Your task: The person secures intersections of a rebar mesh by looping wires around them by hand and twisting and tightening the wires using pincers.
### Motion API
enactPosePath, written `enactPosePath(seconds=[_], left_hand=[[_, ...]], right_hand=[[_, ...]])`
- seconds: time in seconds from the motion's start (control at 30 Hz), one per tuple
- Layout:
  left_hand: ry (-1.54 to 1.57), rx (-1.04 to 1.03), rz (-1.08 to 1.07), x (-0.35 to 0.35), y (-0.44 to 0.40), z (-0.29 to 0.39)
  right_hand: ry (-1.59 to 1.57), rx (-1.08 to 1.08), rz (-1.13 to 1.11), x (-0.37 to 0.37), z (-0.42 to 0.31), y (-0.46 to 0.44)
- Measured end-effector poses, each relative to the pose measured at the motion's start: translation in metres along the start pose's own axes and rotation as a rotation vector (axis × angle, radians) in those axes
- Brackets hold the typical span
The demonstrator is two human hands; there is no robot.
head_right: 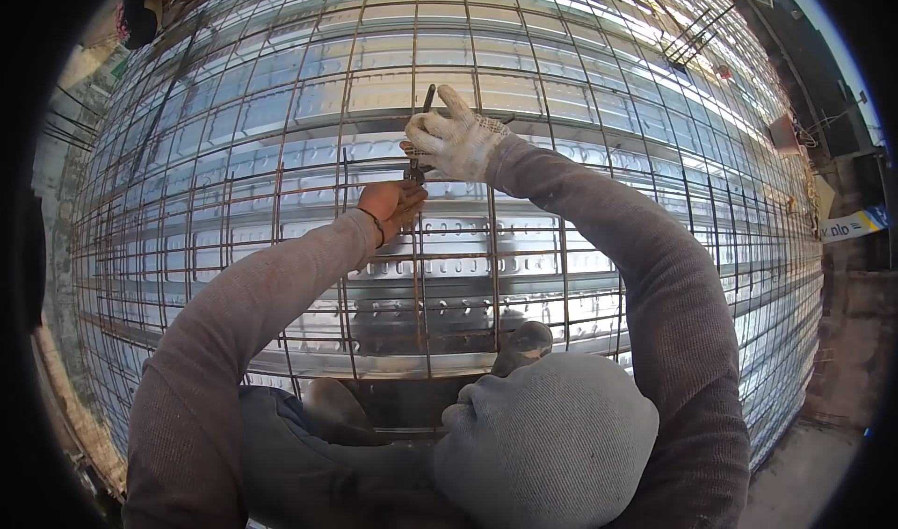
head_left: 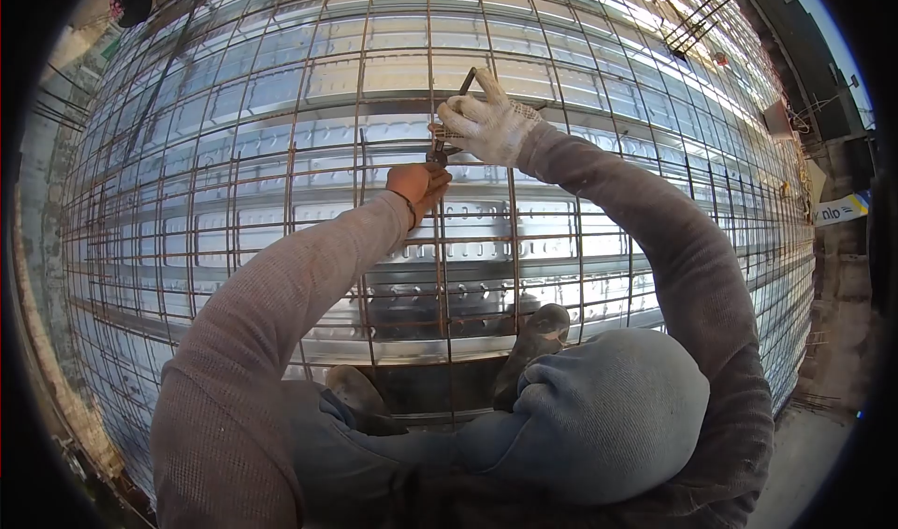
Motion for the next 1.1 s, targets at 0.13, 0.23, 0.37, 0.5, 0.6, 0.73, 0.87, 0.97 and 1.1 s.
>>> enactPosePath(seconds=[0.13,0.23,0.37,0.5,0.6,0.73,0.87,0.97,1.1], left_hand=[[-0.167,0.134,0.107,-0.015,0.026,0.021],[-0.151,0.116,0.13,-0.016,0.029,0.02],[-0.119,0.096,0.212,-0.012,0.029,0.021],[-0.071,0.097,0.21,-0.006,0.028,0.022],[-0.195,0.18,0.282,0.021,0.015,0.015],[-0.583,0.091,0.252,0.06,-0.015,0.019],[-1.98,-0.591,0.083,0.152,-0.148,0.002],[-1.529,-0.351,0.326,0.156,-0.1,0.044],[-1.698,-0.404,0.33,0.138,-0.052,0.085]], right_hand=[[-0.039,-0.004,0.016,0.001,-0.001,-0.006],[-0.035,-0.015,-0.026,0.01,-0.001,-0.011],[0.033,-0.097,-0.102,0.008,0.008,-0.011],[0.059,-0.077,-0.081,0.005,0.006,-0.016],[0.039,-0.09,-0.158,0.003,0.007,-0.018],[0.183,0.123,-0.158,0.025,-0.011,-0.04],[0.1,-0.242,-0.845,-0.006,0.009,-0.025],[-0.129,-0.461,-0.657,-0.016,0.024,0.023],[-0.198,-0.677,-0.543,-0.055,0.008,0.081]])
Point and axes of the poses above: each hand's wrist, its own y-axis away from the middle knuckle, its own x-axis out of the back of the hand, z = x × y, the point moved 8 cm from there along -y, towards the middle knuckle, and after that the axes turned 12 degrees about -y, right-handed, at the moved point
